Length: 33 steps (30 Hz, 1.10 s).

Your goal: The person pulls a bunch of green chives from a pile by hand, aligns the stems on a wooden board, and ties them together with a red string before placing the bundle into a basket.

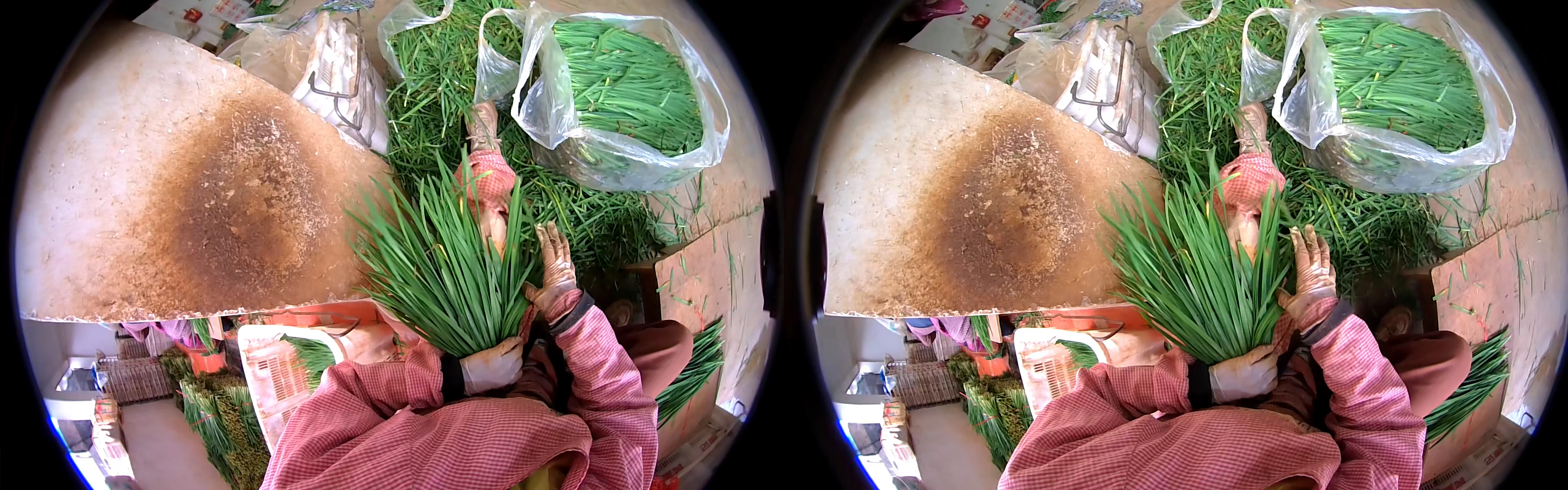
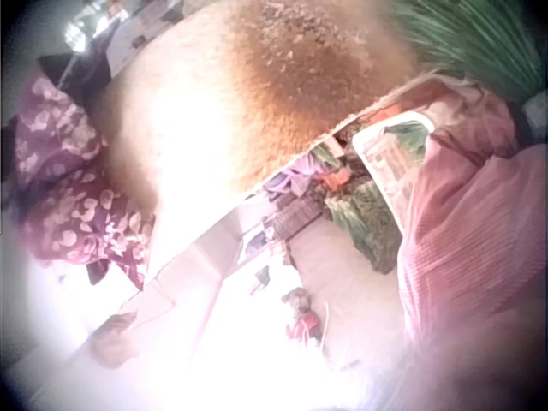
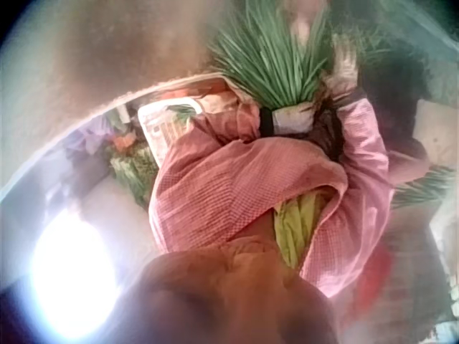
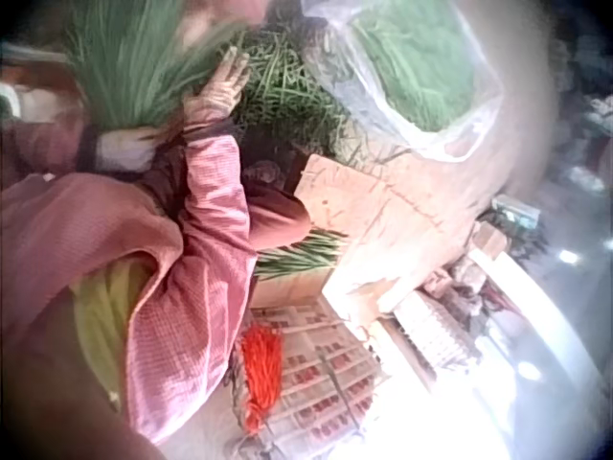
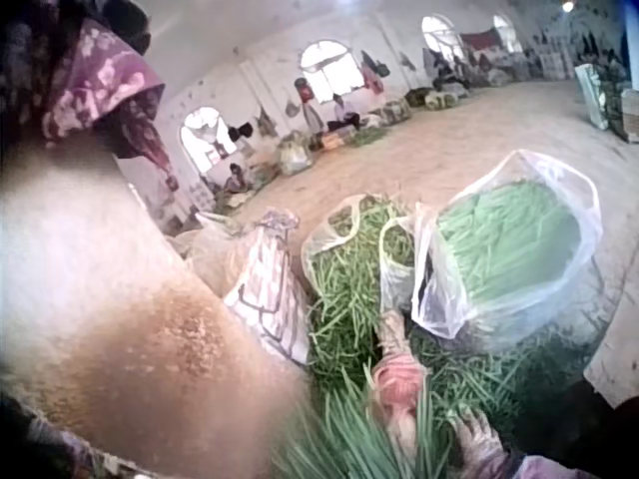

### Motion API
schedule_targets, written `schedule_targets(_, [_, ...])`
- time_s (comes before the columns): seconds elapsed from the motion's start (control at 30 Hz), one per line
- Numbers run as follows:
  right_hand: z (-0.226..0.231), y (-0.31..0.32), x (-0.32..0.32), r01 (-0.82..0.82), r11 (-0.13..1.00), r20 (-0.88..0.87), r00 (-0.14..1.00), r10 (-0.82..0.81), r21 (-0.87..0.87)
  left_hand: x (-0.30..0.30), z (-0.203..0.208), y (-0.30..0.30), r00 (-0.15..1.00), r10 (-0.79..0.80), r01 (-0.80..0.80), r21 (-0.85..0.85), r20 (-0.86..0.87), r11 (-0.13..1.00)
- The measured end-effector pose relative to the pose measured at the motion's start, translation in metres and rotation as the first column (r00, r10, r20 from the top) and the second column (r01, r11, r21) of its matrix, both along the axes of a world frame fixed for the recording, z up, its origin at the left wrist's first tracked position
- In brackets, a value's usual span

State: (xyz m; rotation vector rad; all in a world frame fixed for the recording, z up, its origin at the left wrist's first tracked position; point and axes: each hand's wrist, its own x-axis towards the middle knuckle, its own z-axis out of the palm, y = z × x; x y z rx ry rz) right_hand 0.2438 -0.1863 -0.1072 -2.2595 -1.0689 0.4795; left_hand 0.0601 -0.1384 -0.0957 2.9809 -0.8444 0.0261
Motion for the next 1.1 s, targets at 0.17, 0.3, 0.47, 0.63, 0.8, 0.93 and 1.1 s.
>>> schedule_targets(0.17, [0.016, 0.018, 0.003, -0.050, 0.997, 0.070, 0.996, 0.046, 0.058, -0.002, -0.003, 0.000, 1.000, 0.014, -0.014, -0.029, 0.000, 0.999])
schedule_targets(0.3, [0.016, 0.025, 0.010, -0.077, 0.993, 0.131, 0.989, 0.065, 0.089, 0.002, 0.000, -0.001, 1.000, 0.004, -0.005, 0.033, 0.025, 0.999])
schedule_targets(0.47, [0.011, 0.023, 0.015, -0.131, 0.991, 0.234, 0.962, 0.137, -0.041, 0.001, 0.001, 0.002, 0.996, 0.032, -0.030, -0.034, 0.078, 0.999])
schedule_targets(0.63, [-0.004, 0.025, 0.015, -0.019, 0.989, -0.122, 0.992, 0.037, 0.147, 0.000, 0.001, 0.004, 0.992, 0.068, -0.057, -0.102, 0.111, 0.993])
schedule_targets(0.8, [0.031, 0.043, 0.000, -0.018, 0.999, 0.071, 0.997, 0.020, -0.027, -0.001, 0.000, 0.004, 0.990, 0.077, -0.063, -0.124, 0.116, 0.990])
schedule_targets(0.93, [0.020, 0.037, 0.001, -0.019, 0.985, 0.010, 1.000, 0.021, -0.173, -0.002, 0.000, 0.005, 0.988, 0.068, -0.050, -0.130, 0.138, 0.990])
schedule_targets(1.1, [0.015, 0.041, 0.006, -0.092, 0.973, 0.168, 0.977, 0.129, -0.211, 0.001, 0.002, 0.005, 0.992, 0.052, -0.037, -0.122, 0.118, 0.992])
